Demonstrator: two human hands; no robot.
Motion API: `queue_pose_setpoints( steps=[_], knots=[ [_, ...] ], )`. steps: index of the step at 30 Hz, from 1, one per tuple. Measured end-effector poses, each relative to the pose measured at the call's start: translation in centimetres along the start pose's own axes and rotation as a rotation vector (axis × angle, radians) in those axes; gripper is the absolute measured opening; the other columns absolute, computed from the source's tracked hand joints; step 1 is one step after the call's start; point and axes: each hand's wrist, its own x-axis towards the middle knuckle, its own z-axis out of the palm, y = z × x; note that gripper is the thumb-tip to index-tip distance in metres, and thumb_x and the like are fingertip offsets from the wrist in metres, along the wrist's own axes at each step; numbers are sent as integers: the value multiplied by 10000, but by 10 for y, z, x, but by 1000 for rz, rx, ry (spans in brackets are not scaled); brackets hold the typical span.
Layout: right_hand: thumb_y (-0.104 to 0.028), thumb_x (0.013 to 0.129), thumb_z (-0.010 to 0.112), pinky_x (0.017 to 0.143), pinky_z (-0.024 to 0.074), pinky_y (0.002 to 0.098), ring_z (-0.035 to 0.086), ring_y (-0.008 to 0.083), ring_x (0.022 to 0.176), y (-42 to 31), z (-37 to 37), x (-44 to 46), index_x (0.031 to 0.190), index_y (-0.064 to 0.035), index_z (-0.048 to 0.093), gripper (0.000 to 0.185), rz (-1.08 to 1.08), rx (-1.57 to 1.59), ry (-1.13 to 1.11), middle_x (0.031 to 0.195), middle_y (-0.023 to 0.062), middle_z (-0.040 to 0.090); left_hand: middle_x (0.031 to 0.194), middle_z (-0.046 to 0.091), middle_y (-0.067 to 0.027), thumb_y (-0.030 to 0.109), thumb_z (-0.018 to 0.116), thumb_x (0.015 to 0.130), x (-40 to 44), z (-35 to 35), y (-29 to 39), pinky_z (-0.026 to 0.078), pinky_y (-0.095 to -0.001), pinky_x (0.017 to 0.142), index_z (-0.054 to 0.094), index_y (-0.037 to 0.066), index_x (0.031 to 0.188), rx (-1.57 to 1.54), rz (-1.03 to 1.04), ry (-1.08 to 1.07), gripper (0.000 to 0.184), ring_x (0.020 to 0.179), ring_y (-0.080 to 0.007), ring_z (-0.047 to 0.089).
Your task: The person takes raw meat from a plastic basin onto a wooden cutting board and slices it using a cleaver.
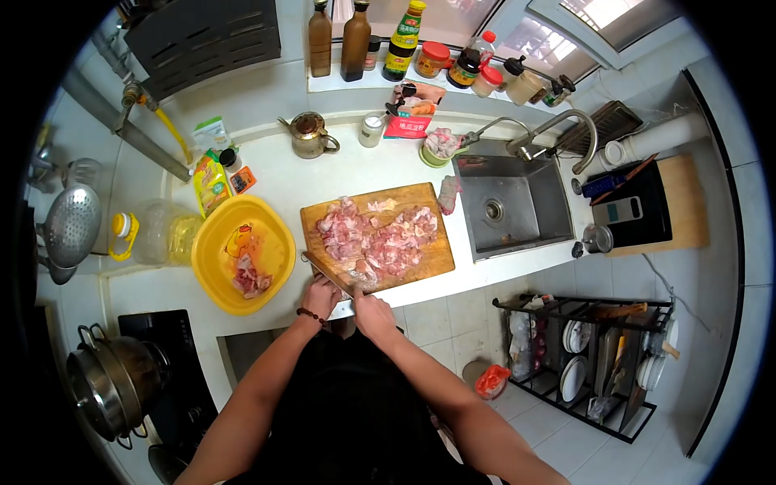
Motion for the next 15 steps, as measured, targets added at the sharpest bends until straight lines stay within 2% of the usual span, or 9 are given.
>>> queue_pose_setpoints(
  steps=[2,9,10,12,13,15],
  knots=[
    [-50,863,608,754,591,553,731,467,834,-5,0,19,1214,47,578,365,-6,-31,-36,861,295,726,1109,719,-209,50,709,819,1,1,4,558,-469,939,747,-3,1069,-9,-2,17,258,1030,-409,675],
    [-24,860,601,807,572,583,721,483,891,-3,-13,-2,1235,42,579,382,85,33,-129,881,315,719,1137,715,-214,44,688,842,3,-3,1,550,-477,945,741,-2,1078,-67,-48,-26,246,1059,-425,659],
    [-24,860,601,807,572,583,721,483,891,-5,-8,2,1235,42,579,382,87,36,-129,881,315,719,1143,714,-214,44,687,847,2,-4,2,547,-478,949,742,-2,1077,-64,-40,-39,241,1071,-426,655],
    [-43,894,550,761,549,609,692,517,808,-8,4,24,1163,35,603,285,25,97,38,823,327,695,1137,714,-212,47,690,848,5,-5,3,545,-477,949,742,-3,1072,-87,-49,-47,235,1071,-426,654],
    [-56,906,545,759,546,611,692,516,808,-5,5,31,1241,32,596,350,0,83,2,821,328,691,1131,714,-210,49,693,849,4,-7,4,544,-476,950,742,-4,1066,-110,-60,-55,229,1071,-425,653],
    [-41,896,559,780,553,608,699,512,841,-4,1,26,1230,30,588,343,25,114,-9,859,331,700,1116,713,-210,49,698,846,5,-11,4,545,-476,941,741,-7,1057,-110,-53,-42,223,1060,-423,655]
  ],
)
